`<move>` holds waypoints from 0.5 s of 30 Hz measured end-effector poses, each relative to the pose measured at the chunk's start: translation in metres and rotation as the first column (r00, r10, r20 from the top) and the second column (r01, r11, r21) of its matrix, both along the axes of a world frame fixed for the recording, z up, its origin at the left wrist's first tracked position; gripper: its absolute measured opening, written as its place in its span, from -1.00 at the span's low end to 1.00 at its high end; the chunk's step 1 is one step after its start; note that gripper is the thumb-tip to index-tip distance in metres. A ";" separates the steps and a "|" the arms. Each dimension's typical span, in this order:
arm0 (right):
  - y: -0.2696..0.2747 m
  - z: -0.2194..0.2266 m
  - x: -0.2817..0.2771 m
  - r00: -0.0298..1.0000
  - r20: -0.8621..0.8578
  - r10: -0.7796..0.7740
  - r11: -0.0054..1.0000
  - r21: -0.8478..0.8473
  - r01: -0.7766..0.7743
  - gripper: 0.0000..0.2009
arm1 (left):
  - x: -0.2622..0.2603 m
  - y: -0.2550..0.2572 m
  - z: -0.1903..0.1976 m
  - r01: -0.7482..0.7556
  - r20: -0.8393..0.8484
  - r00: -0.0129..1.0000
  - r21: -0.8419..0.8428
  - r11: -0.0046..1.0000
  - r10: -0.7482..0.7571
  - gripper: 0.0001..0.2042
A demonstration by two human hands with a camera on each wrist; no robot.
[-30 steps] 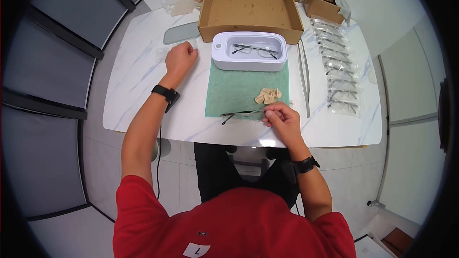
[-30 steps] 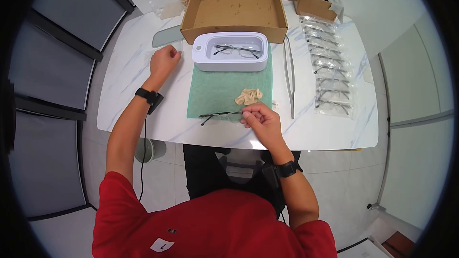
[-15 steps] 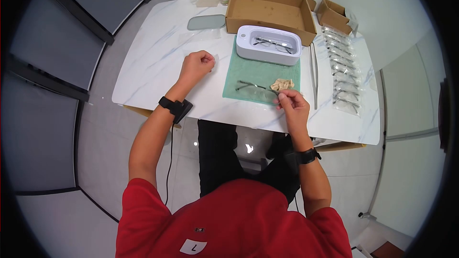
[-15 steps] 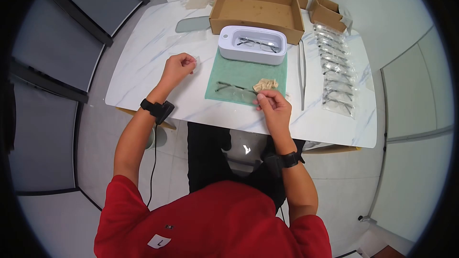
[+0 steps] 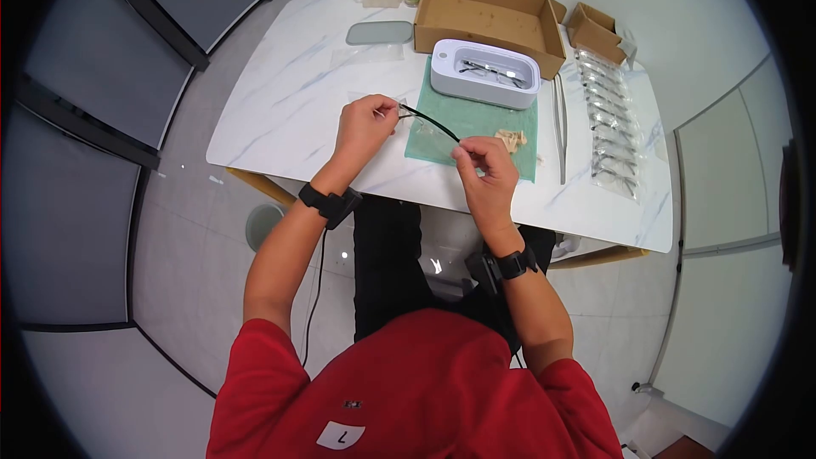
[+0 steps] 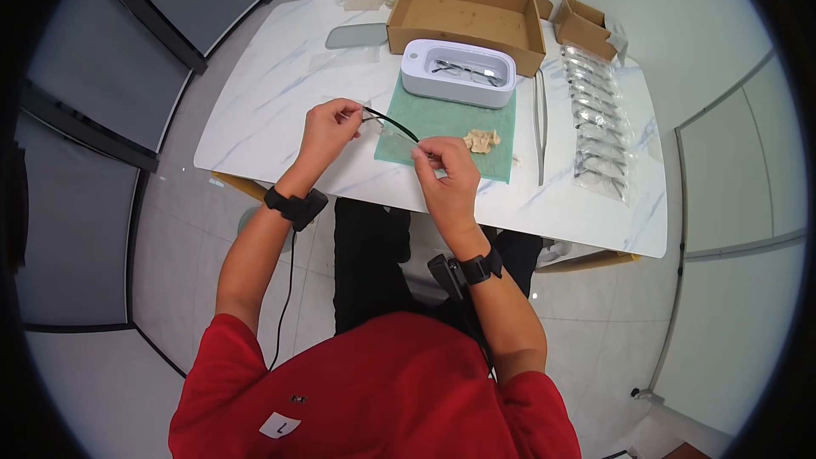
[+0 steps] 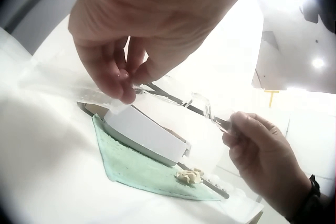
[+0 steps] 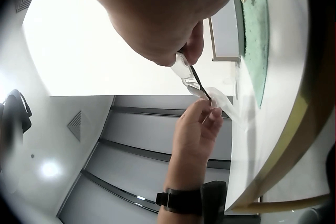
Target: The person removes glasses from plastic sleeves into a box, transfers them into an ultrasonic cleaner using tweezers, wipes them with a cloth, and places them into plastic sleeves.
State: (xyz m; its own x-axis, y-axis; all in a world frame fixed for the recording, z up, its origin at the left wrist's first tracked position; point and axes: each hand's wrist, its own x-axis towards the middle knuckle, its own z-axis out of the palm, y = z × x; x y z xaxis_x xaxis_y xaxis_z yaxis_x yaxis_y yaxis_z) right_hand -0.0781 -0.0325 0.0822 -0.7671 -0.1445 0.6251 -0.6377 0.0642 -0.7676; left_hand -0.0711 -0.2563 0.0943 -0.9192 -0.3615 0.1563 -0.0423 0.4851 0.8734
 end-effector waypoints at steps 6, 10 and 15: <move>0.005 0.005 0.008 1.000 -0.006 0.004 0.999 0.035 -0.004 -0.87 | 0.005 0.007 -0.001 -0.040 -0.180 0.984 -0.284 0.958 -0.013 -0.87; 0.000 0.006 0.011 1.000 0.000 -0.002 0.998 0.067 0.002 -0.87 | 0.013 0.022 0.004 -0.058 -0.245 0.969 -0.378 0.924 -0.040 -0.91; -0.013 -0.004 0.004 0.987 0.156 0.032 0.994 0.094 -0.047 -0.89 | 0.020 0.039 0.007 -0.030 -0.277 0.953 -0.481 0.876 -0.119 -0.90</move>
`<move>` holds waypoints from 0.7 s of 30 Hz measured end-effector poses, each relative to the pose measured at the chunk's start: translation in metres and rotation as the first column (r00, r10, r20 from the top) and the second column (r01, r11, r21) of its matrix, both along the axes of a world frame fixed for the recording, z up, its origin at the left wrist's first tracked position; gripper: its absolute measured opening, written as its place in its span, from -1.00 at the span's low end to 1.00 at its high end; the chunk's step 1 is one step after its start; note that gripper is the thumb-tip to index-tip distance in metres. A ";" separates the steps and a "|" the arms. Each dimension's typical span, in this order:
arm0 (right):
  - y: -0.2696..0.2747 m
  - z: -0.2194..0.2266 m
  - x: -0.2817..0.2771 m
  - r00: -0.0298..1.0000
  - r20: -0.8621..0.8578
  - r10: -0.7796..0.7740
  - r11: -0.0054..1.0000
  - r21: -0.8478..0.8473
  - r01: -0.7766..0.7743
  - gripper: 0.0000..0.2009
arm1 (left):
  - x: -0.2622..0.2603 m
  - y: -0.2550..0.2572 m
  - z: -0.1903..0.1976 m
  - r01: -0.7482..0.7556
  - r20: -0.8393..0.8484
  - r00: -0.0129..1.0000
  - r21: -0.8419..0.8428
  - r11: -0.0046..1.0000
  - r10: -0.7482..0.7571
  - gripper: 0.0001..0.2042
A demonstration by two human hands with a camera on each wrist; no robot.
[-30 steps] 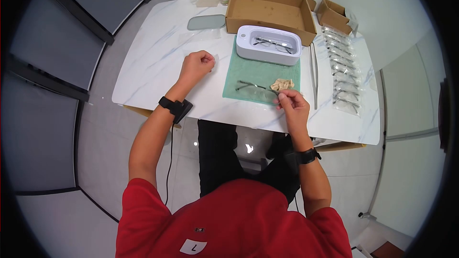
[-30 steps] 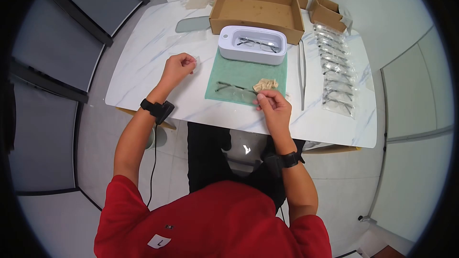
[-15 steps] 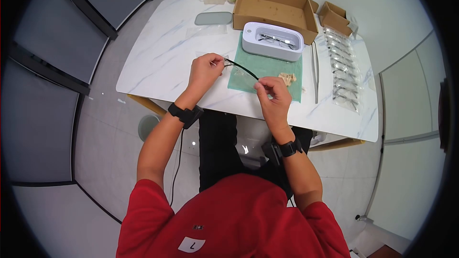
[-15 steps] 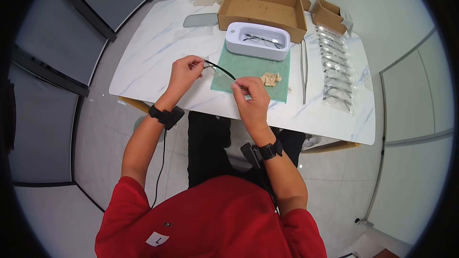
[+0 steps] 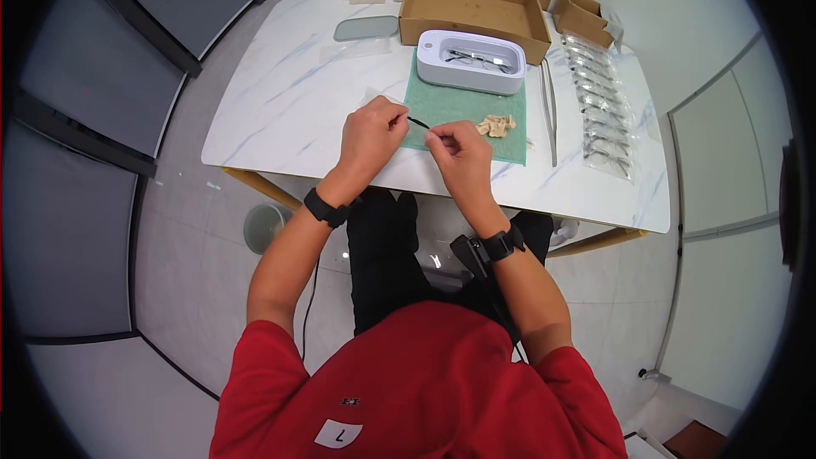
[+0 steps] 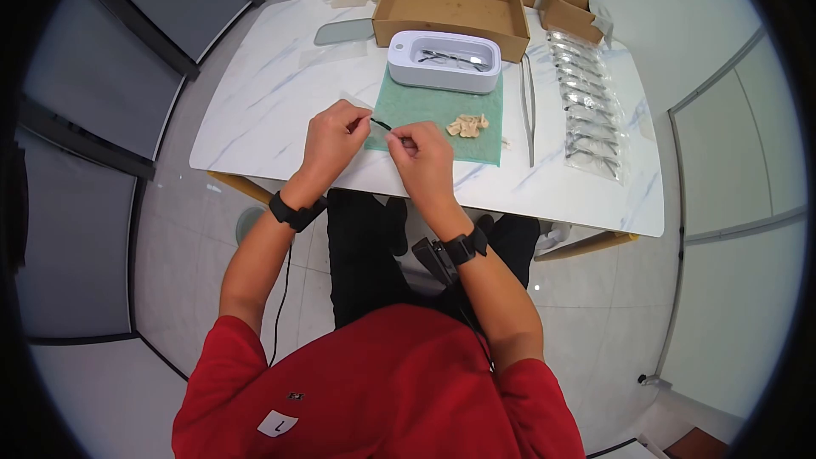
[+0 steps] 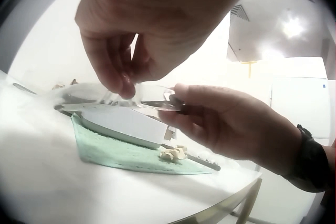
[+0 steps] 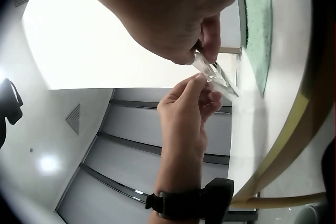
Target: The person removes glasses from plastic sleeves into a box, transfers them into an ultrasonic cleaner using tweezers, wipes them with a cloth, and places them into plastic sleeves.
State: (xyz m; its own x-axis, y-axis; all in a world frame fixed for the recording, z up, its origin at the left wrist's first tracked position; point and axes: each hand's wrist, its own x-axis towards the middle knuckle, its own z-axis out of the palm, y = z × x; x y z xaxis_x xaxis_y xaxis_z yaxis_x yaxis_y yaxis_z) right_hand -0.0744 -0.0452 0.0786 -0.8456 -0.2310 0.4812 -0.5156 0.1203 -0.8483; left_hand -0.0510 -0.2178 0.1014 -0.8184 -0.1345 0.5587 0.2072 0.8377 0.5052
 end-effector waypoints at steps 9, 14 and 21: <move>0.013 -0.012 -0.005 0.814 0.480 0.326 0.944 -0.214 -0.252 -0.78 | 0.012 0.013 -0.003 0.043 0.025 0.999 0.066 0.997 -0.044 -0.91; 0.004 -0.030 -0.018 0.967 0.249 0.059 0.998 -0.009 -0.058 -0.78 | 0.022 0.040 0.001 0.151 -0.034 0.988 0.029 0.988 -0.150 -0.90; 0.019 -0.026 -0.017 0.853 0.457 0.252 0.954 -0.265 -0.140 -0.81 | 0.027 0.046 -0.002 0.235 0.036 0.969 0.169 0.957 -0.244 -0.80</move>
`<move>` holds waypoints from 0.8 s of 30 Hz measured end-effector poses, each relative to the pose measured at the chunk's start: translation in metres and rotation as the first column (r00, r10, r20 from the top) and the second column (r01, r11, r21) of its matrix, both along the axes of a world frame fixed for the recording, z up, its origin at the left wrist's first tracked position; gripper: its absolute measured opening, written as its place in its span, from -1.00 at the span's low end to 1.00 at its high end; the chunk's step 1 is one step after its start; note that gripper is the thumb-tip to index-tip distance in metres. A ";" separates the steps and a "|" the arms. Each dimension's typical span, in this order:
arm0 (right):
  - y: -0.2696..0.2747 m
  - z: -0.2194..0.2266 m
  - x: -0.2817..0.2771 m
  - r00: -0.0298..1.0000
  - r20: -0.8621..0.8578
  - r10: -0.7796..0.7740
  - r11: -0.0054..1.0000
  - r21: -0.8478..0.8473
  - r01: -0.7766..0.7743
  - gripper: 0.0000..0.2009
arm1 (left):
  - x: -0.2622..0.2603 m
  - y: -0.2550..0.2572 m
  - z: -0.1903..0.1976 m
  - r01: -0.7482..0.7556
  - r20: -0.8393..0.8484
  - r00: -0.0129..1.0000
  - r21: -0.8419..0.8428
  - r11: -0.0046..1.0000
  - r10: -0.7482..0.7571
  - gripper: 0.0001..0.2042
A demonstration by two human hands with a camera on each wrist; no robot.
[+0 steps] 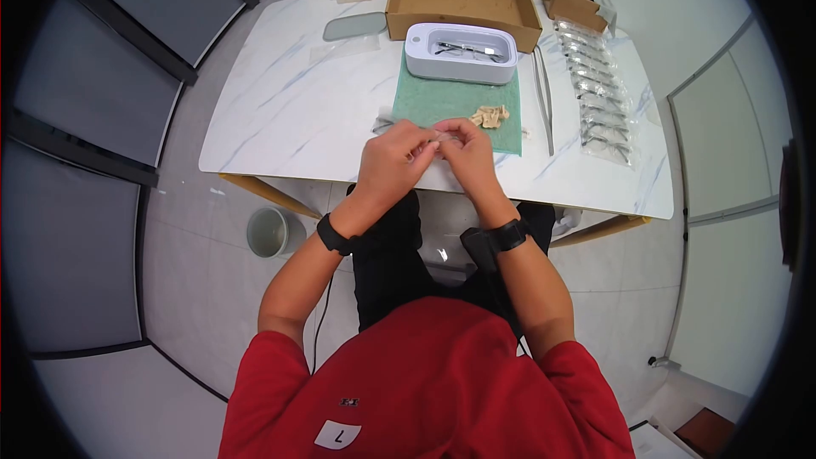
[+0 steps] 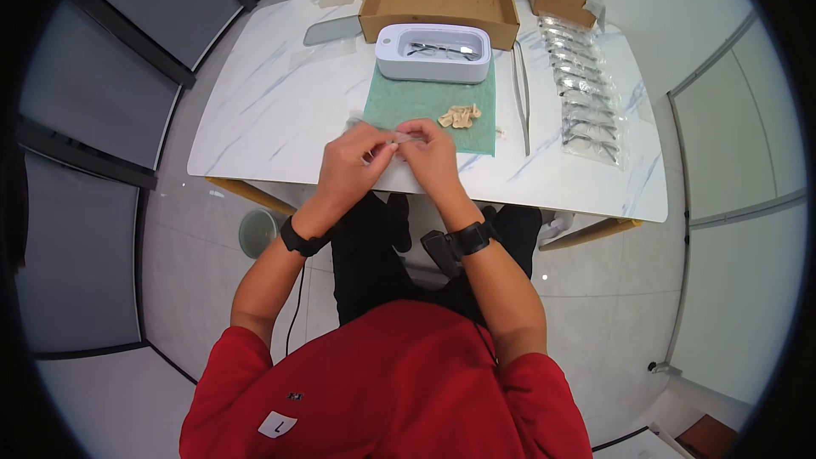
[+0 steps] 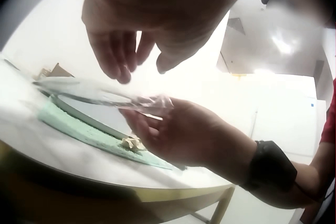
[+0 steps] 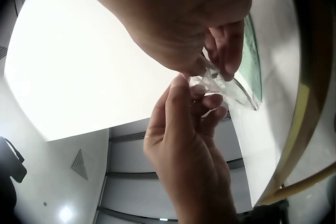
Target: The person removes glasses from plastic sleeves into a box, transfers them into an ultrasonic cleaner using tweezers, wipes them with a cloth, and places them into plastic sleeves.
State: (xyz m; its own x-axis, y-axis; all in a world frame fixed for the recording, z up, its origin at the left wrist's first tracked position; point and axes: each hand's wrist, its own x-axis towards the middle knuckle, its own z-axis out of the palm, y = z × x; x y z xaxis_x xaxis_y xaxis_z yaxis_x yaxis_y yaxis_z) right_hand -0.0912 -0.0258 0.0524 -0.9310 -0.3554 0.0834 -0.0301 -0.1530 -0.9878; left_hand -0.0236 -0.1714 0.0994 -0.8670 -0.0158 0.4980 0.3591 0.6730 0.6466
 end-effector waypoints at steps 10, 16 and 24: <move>0.048 0.026 -0.004 0.959 0.210 0.191 0.960 -0.242 -0.138 -0.83 | 0.000 -0.052 -0.016 -0.239 0.350 0.935 0.731 0.639 -0.051 -0.56; 0.061 0.027 -0.006 0.911 0.327 0.251 0.929 -0.345 -0.132 -0.71 | 0.001 -0.037 -0.016 -0.214 0.352 0.894 0.880 0.424 -0.279 -0.72; 0.082 0.023 0.018 0.992 0.117 0.046 0.993 -0.116 -0.032 -0.66 | 0.006 0.009 -0.026 -0.167 0.345 0.917 0.787 0.594 -0.199 -0.74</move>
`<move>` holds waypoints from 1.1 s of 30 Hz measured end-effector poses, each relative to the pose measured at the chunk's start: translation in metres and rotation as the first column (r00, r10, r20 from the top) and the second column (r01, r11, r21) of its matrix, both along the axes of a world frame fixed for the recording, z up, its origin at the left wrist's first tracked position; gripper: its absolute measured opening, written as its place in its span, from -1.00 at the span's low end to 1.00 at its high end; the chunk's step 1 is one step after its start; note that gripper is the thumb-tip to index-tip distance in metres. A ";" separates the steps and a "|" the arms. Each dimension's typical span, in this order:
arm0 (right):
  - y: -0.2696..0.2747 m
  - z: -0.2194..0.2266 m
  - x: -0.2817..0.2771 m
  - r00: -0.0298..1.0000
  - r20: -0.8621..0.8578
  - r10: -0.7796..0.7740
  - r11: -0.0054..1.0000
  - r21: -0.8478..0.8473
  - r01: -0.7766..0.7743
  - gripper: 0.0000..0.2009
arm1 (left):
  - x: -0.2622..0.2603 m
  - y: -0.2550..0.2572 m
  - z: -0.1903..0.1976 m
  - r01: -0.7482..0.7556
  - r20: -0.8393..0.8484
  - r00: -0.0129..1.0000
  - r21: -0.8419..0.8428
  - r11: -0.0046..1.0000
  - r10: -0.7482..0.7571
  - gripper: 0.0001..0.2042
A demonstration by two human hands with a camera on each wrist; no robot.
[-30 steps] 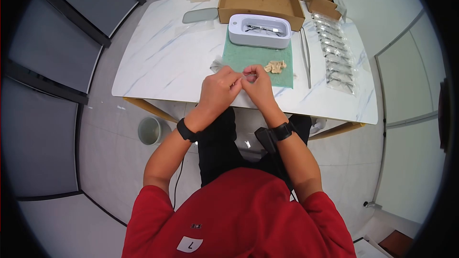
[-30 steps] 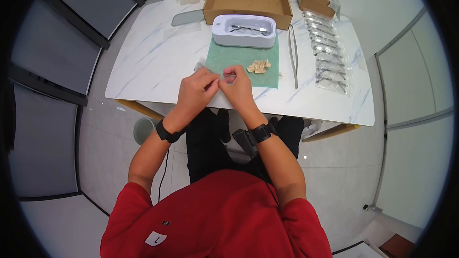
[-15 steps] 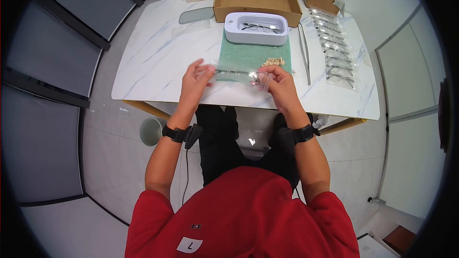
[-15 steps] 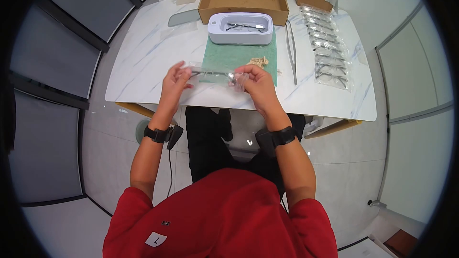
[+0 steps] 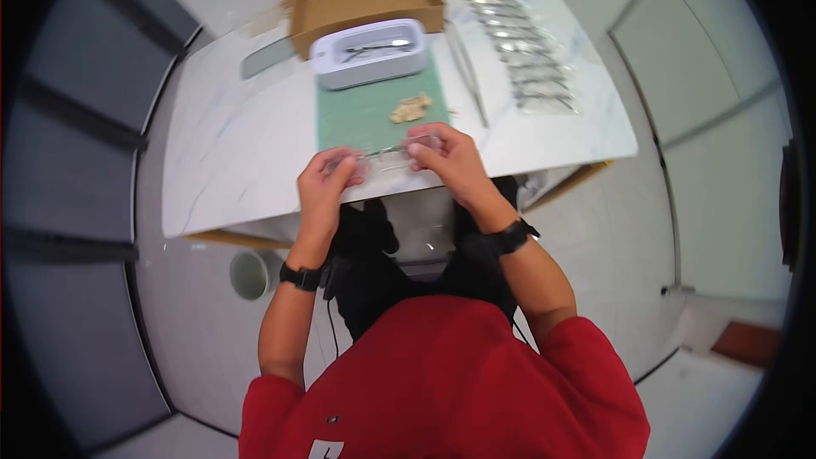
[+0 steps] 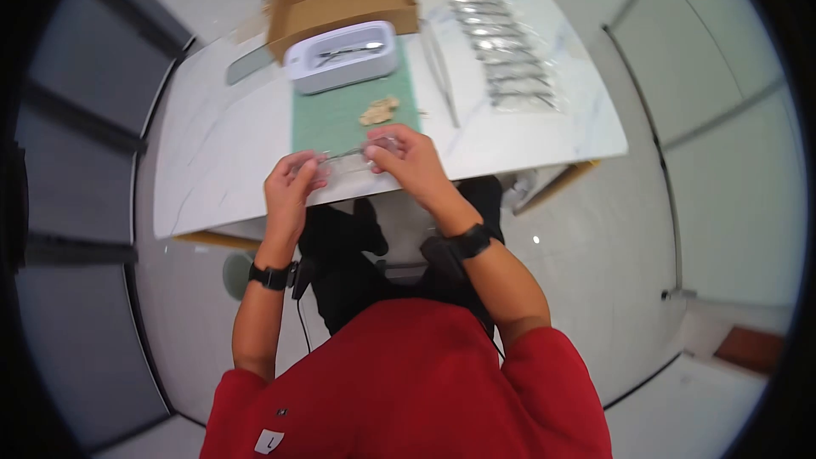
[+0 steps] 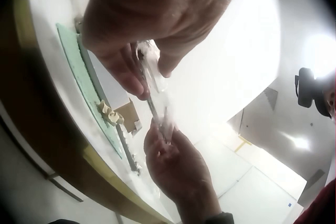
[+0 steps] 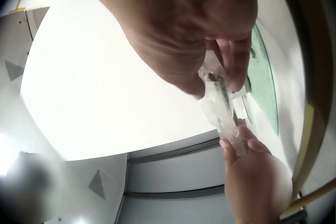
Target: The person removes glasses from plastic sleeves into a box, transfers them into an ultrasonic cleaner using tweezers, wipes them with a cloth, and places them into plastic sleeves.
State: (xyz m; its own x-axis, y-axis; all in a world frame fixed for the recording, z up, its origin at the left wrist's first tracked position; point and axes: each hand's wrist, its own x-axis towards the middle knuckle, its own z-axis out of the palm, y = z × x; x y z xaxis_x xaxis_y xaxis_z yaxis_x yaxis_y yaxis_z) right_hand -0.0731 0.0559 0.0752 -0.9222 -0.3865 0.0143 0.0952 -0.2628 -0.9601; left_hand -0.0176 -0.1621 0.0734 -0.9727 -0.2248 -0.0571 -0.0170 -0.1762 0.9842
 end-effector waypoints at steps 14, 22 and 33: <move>0.252 0.001 -0.058 0.875 -0.261 -0.408 0.712 0.510 0.483 -0.68 | -0.006 0.018 -0.017 0.130 -0.061 0.987 -0.235 0.963 -0.148 -0.80; 0.276 -0.019 -0.081 0.805 -0.440 -0.398 0.445 0.675 0.589 -0.60 | -0.002 0.010 -0.019 0.097 -0.029 0.993 -0.302 0.948 -0.110 -0.83; 0.202 -0.004 -0.055 0.504 -0.803 -0.318 0.380 0.379 0.844 -0.68 | -0.009 -0.009 -0.023 0.005 -0.062 0.998 -0.361 0.933 -0.029 -0.83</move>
State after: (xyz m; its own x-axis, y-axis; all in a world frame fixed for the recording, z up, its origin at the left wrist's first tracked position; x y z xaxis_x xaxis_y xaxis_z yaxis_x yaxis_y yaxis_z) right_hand -0.1279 0.2574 0.0717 -0.7881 0.1340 0.6009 -0.3510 0.7040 -0.6174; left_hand -0.0262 -0.1713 0.0499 -0.9755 -0.2015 0.0887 0.0498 0.1904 0.9804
